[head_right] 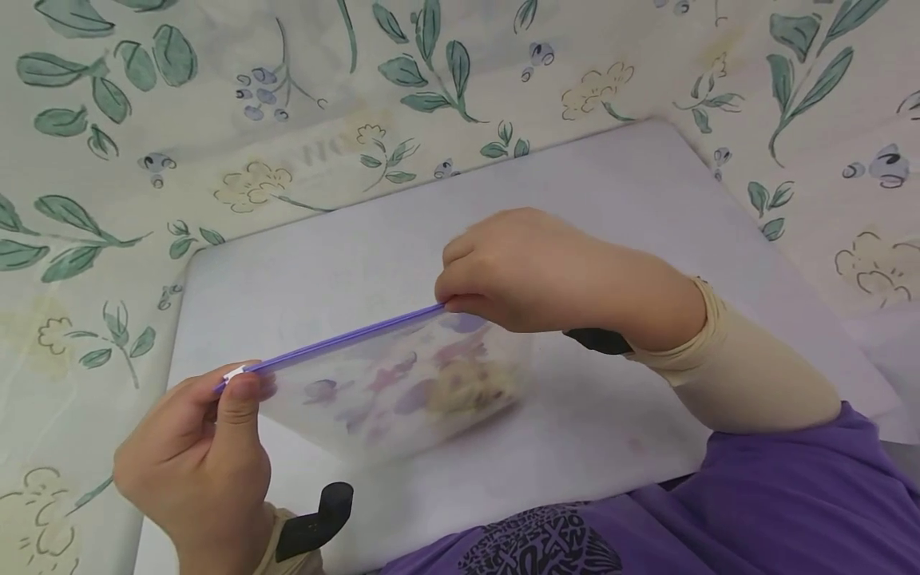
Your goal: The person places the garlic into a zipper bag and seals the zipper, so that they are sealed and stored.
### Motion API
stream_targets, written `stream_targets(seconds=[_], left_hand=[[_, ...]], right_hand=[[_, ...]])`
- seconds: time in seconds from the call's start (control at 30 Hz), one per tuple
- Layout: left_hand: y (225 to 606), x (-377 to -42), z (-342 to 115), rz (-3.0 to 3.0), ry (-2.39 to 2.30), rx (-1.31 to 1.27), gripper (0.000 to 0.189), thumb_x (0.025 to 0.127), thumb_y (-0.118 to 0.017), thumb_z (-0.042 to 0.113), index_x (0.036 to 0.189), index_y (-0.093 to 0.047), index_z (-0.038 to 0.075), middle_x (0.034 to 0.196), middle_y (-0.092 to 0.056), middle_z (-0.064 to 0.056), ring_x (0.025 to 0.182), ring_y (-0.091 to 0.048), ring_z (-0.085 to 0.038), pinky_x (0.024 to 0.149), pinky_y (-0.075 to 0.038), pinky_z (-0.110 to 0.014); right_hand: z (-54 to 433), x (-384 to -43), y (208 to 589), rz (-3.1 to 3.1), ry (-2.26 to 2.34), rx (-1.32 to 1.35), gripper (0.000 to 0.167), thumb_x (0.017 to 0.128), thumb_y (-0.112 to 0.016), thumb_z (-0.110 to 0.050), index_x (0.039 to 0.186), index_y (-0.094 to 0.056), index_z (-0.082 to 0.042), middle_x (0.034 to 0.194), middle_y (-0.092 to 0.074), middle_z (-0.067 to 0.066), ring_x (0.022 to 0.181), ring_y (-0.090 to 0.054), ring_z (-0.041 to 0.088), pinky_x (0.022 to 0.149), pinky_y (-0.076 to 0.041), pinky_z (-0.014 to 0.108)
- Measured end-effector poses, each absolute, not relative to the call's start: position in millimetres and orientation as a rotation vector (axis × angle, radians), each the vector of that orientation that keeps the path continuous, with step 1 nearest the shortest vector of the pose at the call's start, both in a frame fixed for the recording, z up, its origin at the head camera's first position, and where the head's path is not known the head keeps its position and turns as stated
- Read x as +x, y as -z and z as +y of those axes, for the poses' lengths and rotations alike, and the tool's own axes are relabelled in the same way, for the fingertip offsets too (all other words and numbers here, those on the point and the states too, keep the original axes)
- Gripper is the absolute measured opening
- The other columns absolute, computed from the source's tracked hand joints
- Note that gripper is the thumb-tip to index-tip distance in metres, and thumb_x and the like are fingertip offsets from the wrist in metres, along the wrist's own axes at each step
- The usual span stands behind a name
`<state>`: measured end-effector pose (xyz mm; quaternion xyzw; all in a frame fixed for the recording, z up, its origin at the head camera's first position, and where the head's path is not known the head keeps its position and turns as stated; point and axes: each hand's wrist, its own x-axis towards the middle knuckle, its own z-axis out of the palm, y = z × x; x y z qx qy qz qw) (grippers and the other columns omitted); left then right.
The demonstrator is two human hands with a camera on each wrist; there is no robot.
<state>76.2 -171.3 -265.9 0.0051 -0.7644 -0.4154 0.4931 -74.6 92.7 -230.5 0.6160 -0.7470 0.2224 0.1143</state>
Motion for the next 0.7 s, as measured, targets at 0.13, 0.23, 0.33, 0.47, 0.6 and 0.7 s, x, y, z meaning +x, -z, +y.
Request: stream_targets(seconds=[0.13, 0.23, 0.33, 0.47, 0.6, 0.7], left_hand=[[267.1, 74.9, -173.3, -1.827, 1.043, 0.021, 0.026, 0.080, -0.085, 0.014, 0.074, -0.075, -0.010, 0.068, -0.072, -0.002, 0.067, -0.059, 0.004, 0.069, -0.049, -0.011], [267.5, 74.2, -175.6, -1.802, 1.067, 0.029, 0.028, 0.080, -0.085, 0.013, 0.073, -0.074, -0.012, 0.070, -0.072, 0.006, 0.066, -0.059, 0.004, 0.068, -0.048, -0.011], [267.1, 73.9, -179.3, -1.783, 1.088, 0.048, 0.028, 0.080, -0.084, 0.010, 0.074, -0.073, -0.014, 0.071, -0.073, 0.010, 0.066, -0.061, 0.003, 0.068, -0.049, -0.011], [267.6, 73.3, -183.6, -1.773, 1.121, 0.077, 0.026, 0.080, -0.084, 0.007, 0.077, -0.073, -0.016, 0.073, -0.073, 0.012, 0.067, -0.065, 0.001, 0.070, -0.051, -0.012], [268.6, 73.2, -188.0, -1.796, 1.105, 0.118, 0.025, 0.080, -0.084, 0.009, 0.080, -0.074, -0.014, 0.074, -0.073, 0.014, 0.068, -0.066, 0.002, 0.070, -0.051, -0.012], [268.4, 73.4, -192.0, -1.786, 1.096, 0.136, 0.022, 0.080, -0.083, 0.006, 0.081, -0.075, -0.015, 0.074, -0.073, 0.012, 0.067, -0.066, 0.001, 0.069, -0.051, -0.012]], right_hand=[[102.1, -80.1, 235.0, -2.202, -0.663, 1.794, 0.009, 0.085, -0.079, -0.008, 0.090, -0.074, -0.013, 0.079, -0.067, -0.006, 0.071, -0.059, 0.009, 0.065, -0.051, 0.030], [108.5, -84.0, 236.9, -2.187, -0.694, 1.784, 0.010, 0.084, -0.079, -0.007, 0.090, -0.074, -0.013, 0.079, -0.066, -0.007, 0.071, -0.058, 0.007, 0.065, -0.051, 0.029], [114.9, -88.6, 237.9, -2.179, -0.733, 1.778, 0.013, 0.082, -0.080, -0.005, 0.090, -0.075, -0.014, 0.080, -0.066, -0.008, 0.072, -0.056, 0.005, 0.065, -0.052, 0.028], [123.5, -94.4, 239.0, -2.169, -0.767, 1.779, 0.017, 0.080, -0.081, -0.003, 0.092, -0.076, -0.013, 0.084, -0.068, -0.008, 0.075, -0.058, 0.004, 0.068, -0.053, 0.027], [130.0, -99.5, 240.3, -2.138, -0.784, 1.785, 0.020, 0.078, -0.081, -0.001, 0.093, -0.076, -0.013, 0.085, -0.069, -0.008, 0.076, -0.059, 0.004, 0.070, -0.050, 0.024], [131.3, -103.0, 241.2, -2.121, -0.786, 1.782, 0.020, 0.077, -0.080, 0.000, 0.093, -0.076, -0.012, 0.085, -0.069, -0.008, 0.075, -0.058, 0.005, 0.070, -0.049, 0.024]])
